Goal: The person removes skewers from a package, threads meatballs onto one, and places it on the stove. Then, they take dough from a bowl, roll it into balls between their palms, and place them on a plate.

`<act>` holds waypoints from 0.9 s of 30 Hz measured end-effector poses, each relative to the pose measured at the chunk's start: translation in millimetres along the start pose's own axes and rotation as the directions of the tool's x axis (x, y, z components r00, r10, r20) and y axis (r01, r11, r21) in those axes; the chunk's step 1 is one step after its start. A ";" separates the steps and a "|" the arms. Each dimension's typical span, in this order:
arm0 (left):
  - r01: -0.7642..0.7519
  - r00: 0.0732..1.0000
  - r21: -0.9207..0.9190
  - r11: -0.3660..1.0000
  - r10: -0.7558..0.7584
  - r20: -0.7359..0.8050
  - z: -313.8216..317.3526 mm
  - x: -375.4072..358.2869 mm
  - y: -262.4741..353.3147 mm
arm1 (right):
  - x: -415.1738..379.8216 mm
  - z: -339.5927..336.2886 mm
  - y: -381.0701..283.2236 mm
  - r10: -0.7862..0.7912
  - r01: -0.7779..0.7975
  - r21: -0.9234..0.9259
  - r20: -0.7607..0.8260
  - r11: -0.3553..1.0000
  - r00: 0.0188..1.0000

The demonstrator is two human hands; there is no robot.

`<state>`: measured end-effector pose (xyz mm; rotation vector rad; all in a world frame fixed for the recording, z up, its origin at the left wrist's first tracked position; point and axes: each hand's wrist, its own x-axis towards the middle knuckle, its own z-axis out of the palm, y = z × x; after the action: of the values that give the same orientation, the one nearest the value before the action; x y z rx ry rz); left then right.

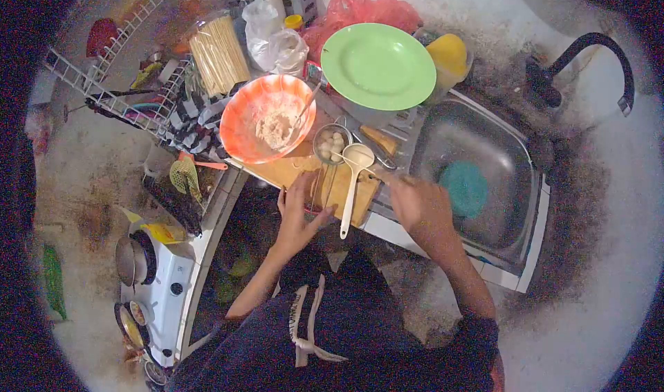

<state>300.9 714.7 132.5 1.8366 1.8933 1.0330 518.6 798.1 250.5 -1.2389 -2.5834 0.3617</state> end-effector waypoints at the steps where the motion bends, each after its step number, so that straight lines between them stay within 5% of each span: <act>1: 0.010 0.999 0.059 0.998 -0.013 0.040 4.1 0.6 1.5 | 0.8 -0.8 -3.4 0.036 -0.033 -0.080 0.040 0.996 0.999; 7: 0.000 0.998 0.206 0.979 -0.014 0.066 19.4 1.9 0.7 | 2.5 4.2 -5.1 0.053 -0.036 -0.251 0.061 0.967 0.997; 27: 0.037 0.993 0.101 0.994 -0.049 0.108 22.3 4.4 2.8 | 17.0 26.6 4.5 0.066 -0.010 -0.345 0.151 0.939 0.986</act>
<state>317.3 724.8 120.1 1.8570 1.9411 0.8189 502.8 811.2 226.1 -1.4257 -2.8524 0.0137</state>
